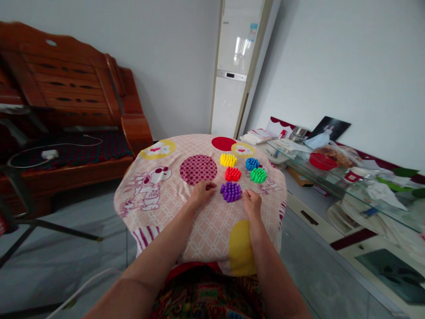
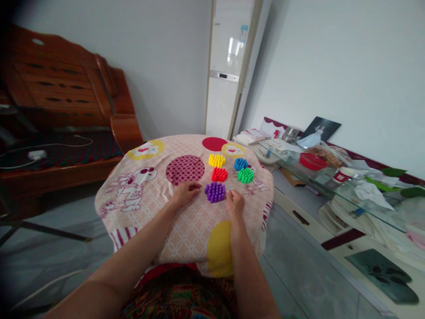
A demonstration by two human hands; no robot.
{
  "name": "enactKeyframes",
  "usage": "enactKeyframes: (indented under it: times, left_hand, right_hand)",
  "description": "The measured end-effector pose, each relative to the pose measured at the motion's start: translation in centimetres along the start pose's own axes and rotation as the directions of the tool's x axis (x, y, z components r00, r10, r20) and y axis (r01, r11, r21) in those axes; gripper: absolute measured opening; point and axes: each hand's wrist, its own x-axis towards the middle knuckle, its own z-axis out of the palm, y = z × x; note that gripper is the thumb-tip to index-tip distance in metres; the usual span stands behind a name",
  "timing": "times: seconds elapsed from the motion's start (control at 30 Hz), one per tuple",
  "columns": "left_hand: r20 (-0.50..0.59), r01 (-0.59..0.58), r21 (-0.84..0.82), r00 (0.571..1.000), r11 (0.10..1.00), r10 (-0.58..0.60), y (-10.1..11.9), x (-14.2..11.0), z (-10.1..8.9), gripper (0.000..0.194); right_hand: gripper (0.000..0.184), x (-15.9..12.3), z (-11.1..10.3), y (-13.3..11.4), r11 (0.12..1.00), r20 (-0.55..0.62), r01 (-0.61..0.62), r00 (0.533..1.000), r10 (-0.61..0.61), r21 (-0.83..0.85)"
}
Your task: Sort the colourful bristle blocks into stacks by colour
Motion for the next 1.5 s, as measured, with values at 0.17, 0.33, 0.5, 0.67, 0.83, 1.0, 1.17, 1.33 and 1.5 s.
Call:
enactKeyframes:
  times: [0.17,0.33,0.5,0.67,0.83,1.0,1.17,1.33,1.5]
  left_hand:
    - [-0.008,-0.021,-0.014,1.0,1.0,0.021,-0.2,-0.1,0.2,0.023]
    - [-0.051,-0.003,-0.067,0.999,0.998,-0.001,0.0,-0.8,0.4,0.025]
    - [-0.135,-0.241,-0.034,0.963,0.97,0.235,2.8,-1.6,1.3,0.038]
    - [0.19,-0.517,0.212,0.854,0.829,0.484,6.5,-1.3,4.1,0.053]
    - [0.352,-0.46,0.374,0.874,0.805,0.335,6.1,-0.2,5.3,0.043]
    - [0.066,-0.182,0.417,0.983,0.891,0.17,1.8,3.8,1.3,0.037]
    - [-0.141,0.03,0.374,0.99,0.927,0.025,-3.5,8.5,-4.0,0.051]
    - [-0.293,0.247,0.163,0.937,0.955,-0.192,-6.7,10.7,-6.5,0.045]
    - [-0.31,0.289,-0.067,0.904,0.955,-0.296,-7.8,10.7,-6.9,0.041]
  right_hand:
    - [0.038,-0.2,0.1,0.1,0.999,0.019,-0.013,1.0,0.012,0.037]
    - [0.042,-0.7,0.1,-0.2,0.996,0.03,-0.036,0.999,0.034,0.081]
    - [0.04,-0.6,-0.5,0.4,0.962,-0.04,-0.198,0.977,0.209,0.19]
    - [0.06,5.9,-3.6,3.3,0.955,-0.262,-0.292,0.919,0.295,0.049]
    - [0.056,12.8,-4.0,6.2,0.9,-0.237,-0.396,0.906,0.35,-0.184]
    - [0.043,13.2,1.6,4.2,0.96,0.02,-0.242,0.969,0.247,-0.138]
    - [0.039,11.8,7.3,-1.2,0.994,0.301,-0.104,0.949,0.09,0.03]
    - [0.048,9.6,10.8,-6.0,0.959,0.555,-0.025,0.819,-0.142,0.282]
    - [0.051,8.6,11.2,-7.9,0.871,0.67,-0.117,0.69,-0.275,0.478]
